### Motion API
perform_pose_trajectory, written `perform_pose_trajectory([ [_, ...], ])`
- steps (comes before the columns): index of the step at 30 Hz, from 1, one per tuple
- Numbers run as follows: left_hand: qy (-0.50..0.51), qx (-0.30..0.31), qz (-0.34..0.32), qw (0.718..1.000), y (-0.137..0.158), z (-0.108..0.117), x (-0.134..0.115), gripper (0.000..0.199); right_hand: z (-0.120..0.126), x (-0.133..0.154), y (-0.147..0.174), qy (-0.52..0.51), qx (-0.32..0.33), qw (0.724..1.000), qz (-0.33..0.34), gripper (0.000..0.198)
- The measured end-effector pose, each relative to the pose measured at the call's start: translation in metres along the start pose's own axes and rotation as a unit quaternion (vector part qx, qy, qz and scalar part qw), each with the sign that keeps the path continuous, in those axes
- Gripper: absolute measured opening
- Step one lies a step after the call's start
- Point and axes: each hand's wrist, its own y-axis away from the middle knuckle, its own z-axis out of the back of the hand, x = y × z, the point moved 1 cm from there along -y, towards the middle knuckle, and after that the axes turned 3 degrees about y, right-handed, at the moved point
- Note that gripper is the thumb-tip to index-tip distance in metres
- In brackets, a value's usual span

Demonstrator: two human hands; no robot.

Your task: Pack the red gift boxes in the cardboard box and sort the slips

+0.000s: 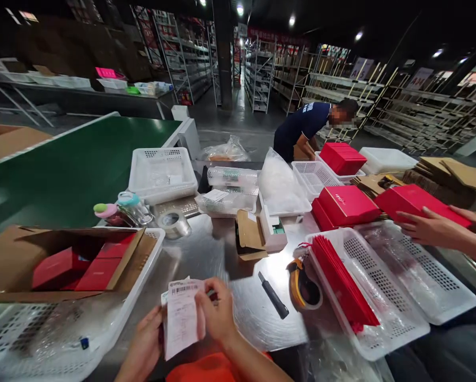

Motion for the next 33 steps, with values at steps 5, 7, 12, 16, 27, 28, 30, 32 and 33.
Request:
perform_pose_trajectory([
  [5,-0.011,0.063,0.004,0.998,0.001,-0.004,-0.008,0.121,0.002,0.022,0.003,-0.066,0.011,0.998,-0.008,0.033],
  [7,-0.016,0.099,0.002,0.995,0.003,-0.007,-0.01,0.124,0.0,0.031,0.002,-0.097,0.013,0.995,-0.022,0.038],
  [12,-0.022,0.132,0.055,0.989,0.007,-0.012,-0.013,0.066,-0.006,0.044,-0.01,-0.166,-0.017,0.985,-0.045,0.047],
  [16,0.019,0.122,0.015,0.992,0.007,-0.014,-0.022,0.07,-0.003,0.042,-0.015,-0.162,-0.04,0.985,-0.039,0.047],
  [27,0.009,0.054,-0.201,0.978,0.01,-0.023,-0.076,0.065,0.02,0.03,-0.009,-0.197,-0.042,0.977,-0.062,0.033],
  [28,-0.005,0.054,-0.219,0.974,0.012,-0.023,-0.077,0.062,0.023,0.029,-0.01,-0.193,-0.042,0.978,-0.059,0.03],
  [30,-0.027,0.055,-0.245,0.968,0.016,-0.022,-0.078,0.058,0.027,0.027,-0.01,-0.186,-0.037,0.981,-0.049,0.025],
  [32,-0.041,0.059,-0.256,0.964,0.018,-0.021,-0.077,0.056,0.03,0.025,-0.009,-0.173,-0.03,0.984,-0.03,0.021],
  [33,-0.047,0.064,-0.258,0.963,0.019,-0.02,-0.077,0.056,0.031,0.026,-0.008,-0.163,-0.023,0.986,-0.014,0.019],
])
